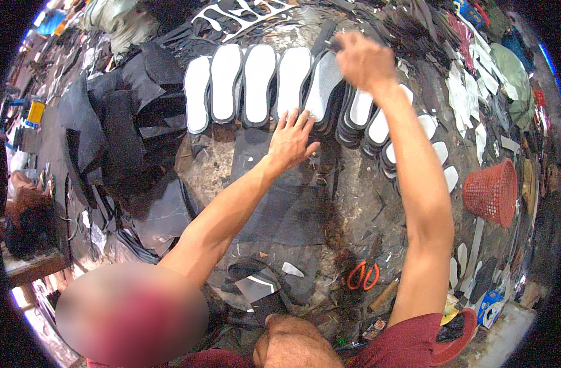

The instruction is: The person sits on the floor and repeatedly picks up white shoe insoles and black rubber sheets, aligns them, and places them into a curved row. The person handles the insoles and rubber pieces one at a time, turning them over and stacking them as they work.

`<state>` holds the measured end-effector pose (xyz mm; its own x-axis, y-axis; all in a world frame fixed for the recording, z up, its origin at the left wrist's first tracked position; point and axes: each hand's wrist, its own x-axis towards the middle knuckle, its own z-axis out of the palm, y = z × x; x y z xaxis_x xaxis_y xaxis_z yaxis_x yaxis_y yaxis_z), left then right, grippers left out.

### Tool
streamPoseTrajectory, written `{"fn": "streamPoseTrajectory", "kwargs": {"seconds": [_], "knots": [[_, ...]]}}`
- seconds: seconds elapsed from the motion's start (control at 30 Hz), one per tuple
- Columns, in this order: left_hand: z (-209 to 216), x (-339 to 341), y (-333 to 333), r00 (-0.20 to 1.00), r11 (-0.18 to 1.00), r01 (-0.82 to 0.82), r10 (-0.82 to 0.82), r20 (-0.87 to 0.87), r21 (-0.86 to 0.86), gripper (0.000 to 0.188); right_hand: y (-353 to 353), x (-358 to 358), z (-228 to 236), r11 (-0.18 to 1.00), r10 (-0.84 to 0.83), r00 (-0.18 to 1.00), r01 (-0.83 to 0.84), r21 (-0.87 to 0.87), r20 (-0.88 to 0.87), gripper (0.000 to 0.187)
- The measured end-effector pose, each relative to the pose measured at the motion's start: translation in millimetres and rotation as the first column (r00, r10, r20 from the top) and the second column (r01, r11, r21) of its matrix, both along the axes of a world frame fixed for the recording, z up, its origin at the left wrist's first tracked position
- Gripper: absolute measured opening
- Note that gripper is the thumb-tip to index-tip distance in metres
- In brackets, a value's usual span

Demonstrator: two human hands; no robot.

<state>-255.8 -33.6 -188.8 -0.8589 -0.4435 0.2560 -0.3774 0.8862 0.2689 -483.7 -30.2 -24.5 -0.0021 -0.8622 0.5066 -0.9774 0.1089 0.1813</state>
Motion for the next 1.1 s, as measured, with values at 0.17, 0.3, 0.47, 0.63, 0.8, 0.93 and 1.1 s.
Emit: {"fn": "streamPoseTrajectory", "kwargs": {"seconds": [0.17,0.3,0.47,0.63,0.8,0.93,1.1], "knots": [[1,4,-10,0.959,0.938,-0.140,0.209,-0.193,0.318,0.065,-6,33,72,0.975,0.052,0.996,-0.036,-0.218,0.069,0.036],[115,13,22,0.584,-0.323,0.586,0.804,-0.111,0.743,0.069,102,135,46,0.969,0.214,0.977,-0.212,-0.129,0.002,0.039],[124,114,67,0.750,-0.332,0.496,0.630,-0.203,0.802,0.062,187,235,16,0.968,0.249,0.789,-0.198,-0.151,0.562,0.056],[115,171,120,0.742,-0.363,0.541,0.631,-0.227,0.758,0.072,219,271,2,0.999,-0.046,0.391,-0.007,0.053,0.919,0.085],[111,206,125,0.848,-0.354,0.443,0.465,-0.256,0.824,0.075,242,289,11,0.980,-0.191,0.038,-0.055,0.193,0.981,0.075],[116,222,122,0.921,-0.323,0.285,0.354,-0.164,0.902,0.074,252,302,11,0.982,-0.176,-0.022,-0.079,0.174,0.984,0.067],[114,250,124,0.917,-0.279,0.244,0.377,-0.128,0.929,0.071,276,281,20,0.971,-0.194,-0.193,-0.175,0.161,0.962,0.065]]}}
